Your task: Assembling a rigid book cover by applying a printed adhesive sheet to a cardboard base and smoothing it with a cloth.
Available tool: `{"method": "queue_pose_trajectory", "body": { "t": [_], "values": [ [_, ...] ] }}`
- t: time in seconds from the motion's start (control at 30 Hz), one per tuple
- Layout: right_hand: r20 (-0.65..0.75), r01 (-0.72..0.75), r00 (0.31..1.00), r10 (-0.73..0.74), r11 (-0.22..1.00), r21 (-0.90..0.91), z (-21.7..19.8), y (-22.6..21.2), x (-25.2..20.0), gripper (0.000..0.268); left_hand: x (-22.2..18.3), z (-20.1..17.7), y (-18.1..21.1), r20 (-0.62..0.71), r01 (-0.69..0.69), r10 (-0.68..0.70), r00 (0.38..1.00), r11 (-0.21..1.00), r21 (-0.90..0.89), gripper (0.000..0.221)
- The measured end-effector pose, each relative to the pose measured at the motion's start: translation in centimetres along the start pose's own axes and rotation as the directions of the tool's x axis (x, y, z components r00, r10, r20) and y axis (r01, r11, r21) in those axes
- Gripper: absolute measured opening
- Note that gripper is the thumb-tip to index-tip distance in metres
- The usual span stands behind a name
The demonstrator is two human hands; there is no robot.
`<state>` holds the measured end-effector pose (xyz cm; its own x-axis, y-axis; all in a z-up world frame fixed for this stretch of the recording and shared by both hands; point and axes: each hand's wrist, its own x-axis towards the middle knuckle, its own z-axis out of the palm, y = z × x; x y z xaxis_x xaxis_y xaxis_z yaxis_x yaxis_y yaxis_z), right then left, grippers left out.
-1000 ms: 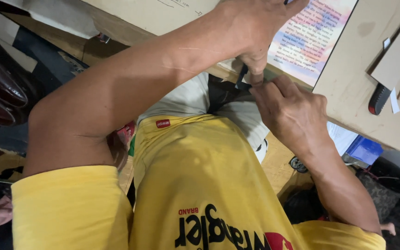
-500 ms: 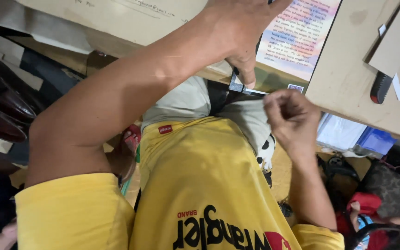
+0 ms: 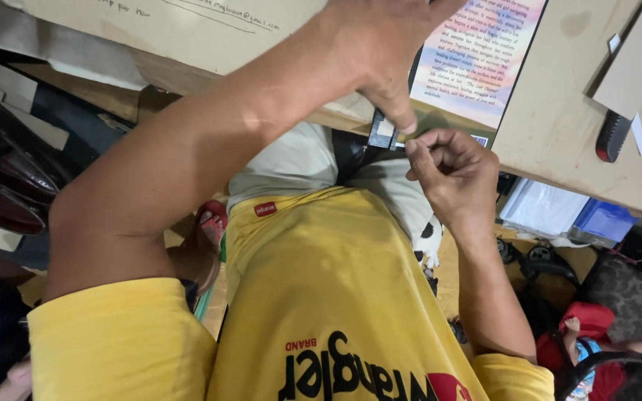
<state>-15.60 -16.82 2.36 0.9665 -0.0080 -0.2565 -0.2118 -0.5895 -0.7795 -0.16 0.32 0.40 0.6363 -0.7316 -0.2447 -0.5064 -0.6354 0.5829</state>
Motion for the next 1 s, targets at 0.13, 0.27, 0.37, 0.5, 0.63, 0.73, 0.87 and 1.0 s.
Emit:
{"method": "queue_pose_trajectory", "body": {
  "t": [0.13,0.27,0.37,0.5,0.63,0.73,0.87,1.0],
  "values": [
    [0.021,-0.073,0.997,0.073,0.997,-0.001,-0.2,0.0,0.5,0.013,0.2,-0.1,-0.3,0.073,-0.006,0.019,0.997,0.984,-0.178,0.141],
    [0.065,-0.098,0.993,0.098,0.995,0.003,-0.5,0.0,0.9,0.013,0.3,0.1,-0.5,0.026,-0.041,0.047,0.999,0.979,-0.202,0.143],
    [0.079,-0.152,0.986,0.148,0.987,0.052,-0.3,-0.1,1.2,0.012,0.2,-0.2,-0.4,0.059,0.007,0.001,0.998,0.99,-0.141,0.141],
    [0.072,-0.163,0.984,0.161,0.986,0.024,-0.1,-0.5,1.4,0.013,0.5,0.4,-0.7,0.056,-0.014,0.026,0.998,0.978,-0.209,0.138],
    [0.074,-0.193,0.979,0.192,0.981,0.006,-0.1,-0.8,1.5,0.015,0.4,0.3,-0.5,0.019,-0.014,0.016,1.0,0.99,-0.144,0.138],
    [0.063,-0.243,0.968,0.243,0.97,-0.011,0.1,-1.2,1.6,0.016,0.0,-0.5,-0.3,0.081,0.025,-0.012,0.997,0.986,-0.162,0.138],
    [0.054,-0.234,0.971,0.234,0.972,-0.007,0.3,-1.4,1.6,0.019,-0.5,-1.2,0.2,0.145,0.067,-0.039,0.989,0.978,-0.195,0.137],
    [0.047,-0.268,0.962,0.267,0.963,0.008,0.3,-1.2,1.9,0.021,-0.6,-1.3,0.3,0.181,0.084,-0.045,0.983,0.973,-0.215,0.135]
  ]
}}
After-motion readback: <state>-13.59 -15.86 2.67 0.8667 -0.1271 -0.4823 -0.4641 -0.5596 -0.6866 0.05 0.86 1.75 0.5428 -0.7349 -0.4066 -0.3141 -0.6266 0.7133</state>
